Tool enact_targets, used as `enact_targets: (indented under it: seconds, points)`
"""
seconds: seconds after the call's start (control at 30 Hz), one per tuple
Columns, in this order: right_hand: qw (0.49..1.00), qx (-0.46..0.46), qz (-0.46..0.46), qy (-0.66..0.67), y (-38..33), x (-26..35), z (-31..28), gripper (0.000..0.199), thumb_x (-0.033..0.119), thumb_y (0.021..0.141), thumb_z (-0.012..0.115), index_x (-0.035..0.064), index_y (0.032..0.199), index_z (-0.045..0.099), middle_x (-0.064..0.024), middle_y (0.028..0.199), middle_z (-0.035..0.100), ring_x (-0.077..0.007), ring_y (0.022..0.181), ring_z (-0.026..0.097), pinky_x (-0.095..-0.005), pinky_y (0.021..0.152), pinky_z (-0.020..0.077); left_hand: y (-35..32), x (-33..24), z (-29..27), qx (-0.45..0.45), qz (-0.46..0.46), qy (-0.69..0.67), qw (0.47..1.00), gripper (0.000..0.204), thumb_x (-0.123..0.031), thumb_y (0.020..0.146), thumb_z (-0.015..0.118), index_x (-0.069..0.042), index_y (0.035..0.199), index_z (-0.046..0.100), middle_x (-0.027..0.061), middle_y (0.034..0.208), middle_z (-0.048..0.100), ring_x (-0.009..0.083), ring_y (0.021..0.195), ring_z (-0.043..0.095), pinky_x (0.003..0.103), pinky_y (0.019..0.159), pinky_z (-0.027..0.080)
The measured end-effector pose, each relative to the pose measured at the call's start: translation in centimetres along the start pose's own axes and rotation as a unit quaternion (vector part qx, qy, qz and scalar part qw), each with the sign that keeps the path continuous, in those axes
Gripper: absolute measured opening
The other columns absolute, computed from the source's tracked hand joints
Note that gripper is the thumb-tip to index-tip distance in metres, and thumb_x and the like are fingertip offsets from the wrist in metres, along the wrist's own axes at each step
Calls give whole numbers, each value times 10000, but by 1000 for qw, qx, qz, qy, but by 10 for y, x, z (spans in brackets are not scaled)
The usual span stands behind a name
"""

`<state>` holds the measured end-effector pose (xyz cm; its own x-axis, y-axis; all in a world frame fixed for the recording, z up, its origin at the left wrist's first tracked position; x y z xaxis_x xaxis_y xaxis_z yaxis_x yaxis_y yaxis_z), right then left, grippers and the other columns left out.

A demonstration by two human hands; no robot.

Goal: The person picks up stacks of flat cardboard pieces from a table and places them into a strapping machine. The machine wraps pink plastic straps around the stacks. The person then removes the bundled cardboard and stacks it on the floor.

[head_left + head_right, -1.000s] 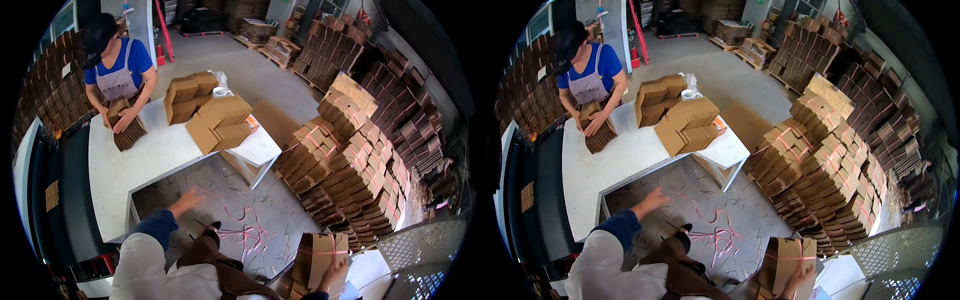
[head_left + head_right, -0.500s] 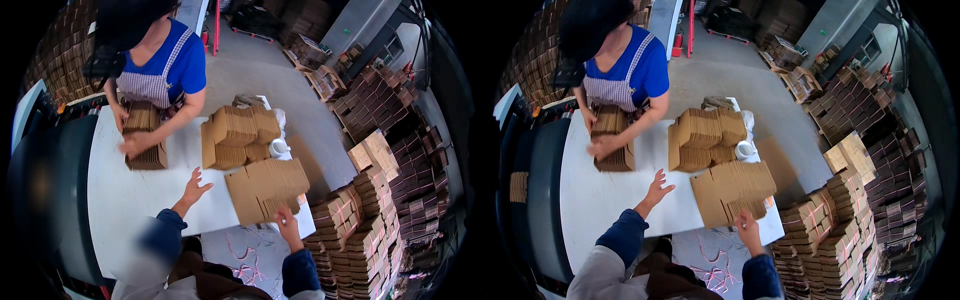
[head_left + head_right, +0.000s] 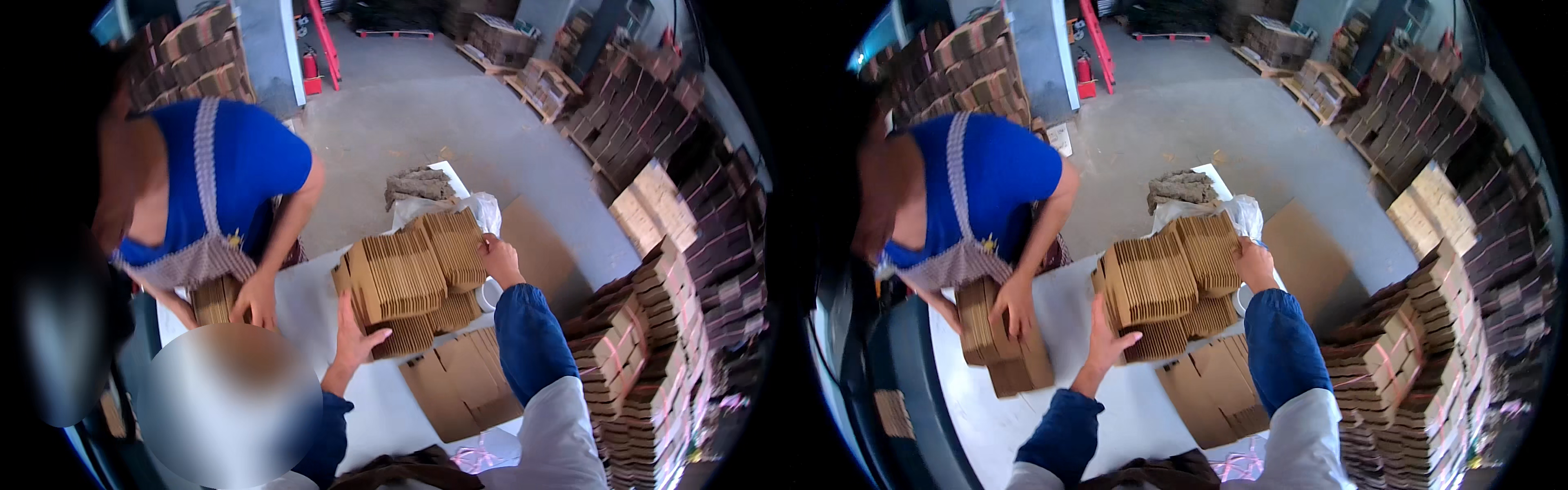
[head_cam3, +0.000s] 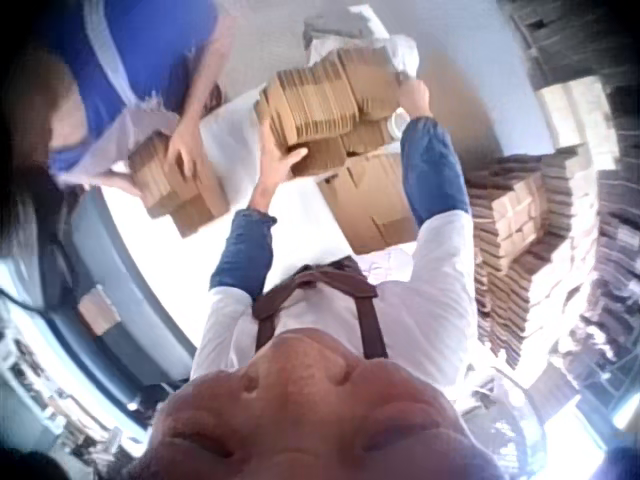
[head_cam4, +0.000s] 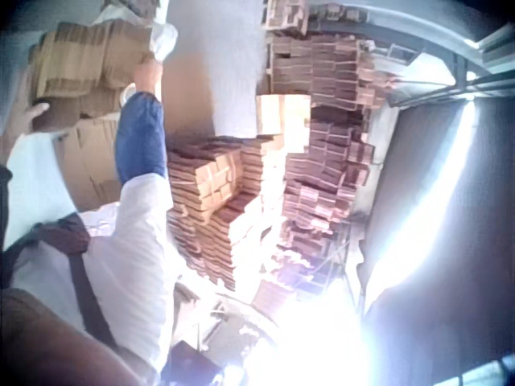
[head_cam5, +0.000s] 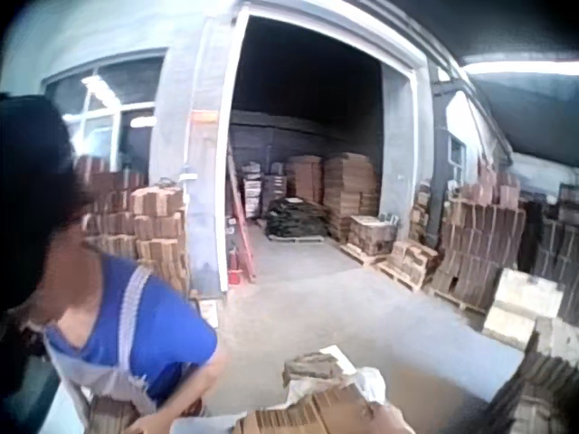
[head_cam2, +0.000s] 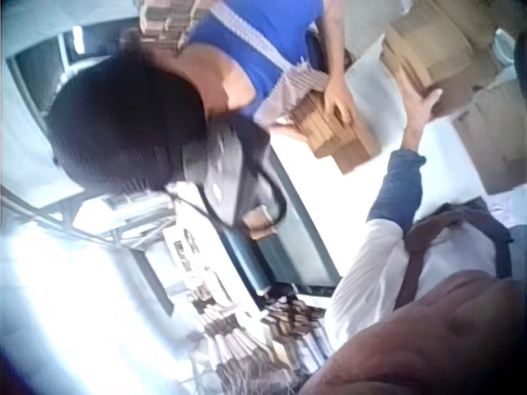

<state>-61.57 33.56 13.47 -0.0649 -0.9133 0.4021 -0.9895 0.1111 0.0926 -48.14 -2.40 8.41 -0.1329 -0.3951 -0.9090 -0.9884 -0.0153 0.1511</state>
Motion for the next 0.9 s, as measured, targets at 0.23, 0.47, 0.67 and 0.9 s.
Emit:
enact_targets:
  seconds: [0.23, 0.47, 0.67, 0.9]
  points:
    - [855, 302, 96, 410, -29, 36, 99, 506, 470, 981, 420, 165, 1379, 490, -134, 1153, 639, -236, 943, 637, -380, 746, 493, 1, 46, -6, 28, -124, -158, 979, 1252, -161, 525, 918, 5, 1472, 115, 155, 1386, 425, 281, 1277, 433, 383, 1083, 346]
    - [845, 264, 69, 459, -24, 65, 99, 582, 475, 1019, 333, 61, 1420, 416, -157, 1373, 509, -270, 1288, 448, -306, 1076, 313, 7, 71, 0, 49, -159, -140, 976, 1040, -72, 507, 908, -27, 1362, 316, 83, 1227, 546, 231, 1113, 549, 361, 970, 454]
    - [829, 211, 23, 518, -31, 103, 21, 604, 455, 1032, 319, -26, 1375, 443, -146, 1310, 545, -212, 1209, 477, -293, 1055, 335, 24, -8, -48, 14, -48, -98, 994, 692, -59, 546, 902, -8, 1140, 551, 91, 1050, 657, 220, 949, 640, 355, 830, 528]
    - [888, 10, -3, 459, -167, 107, -140, 540, 388, 1039, 337, 53, 1462, 318, -144, 1392, 468, -208, 1309, 393, -307, 1091, 295, -26, -100, -77, 86, 157, 77, 981, 401, -151, 782, 755, 0, 1116, 593, 131, 1088, 652, 262, 994, 637, 370, 805, 524]
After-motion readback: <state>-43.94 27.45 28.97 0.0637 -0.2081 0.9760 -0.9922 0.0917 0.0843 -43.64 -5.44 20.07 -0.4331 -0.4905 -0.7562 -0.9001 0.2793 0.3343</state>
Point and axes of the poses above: each hand's wrist, its own y-axis towards the middle knuckle, its own z-axis out of the palm, x = y × z, the point moved 10 cm from there along y, towards the middle knuckle
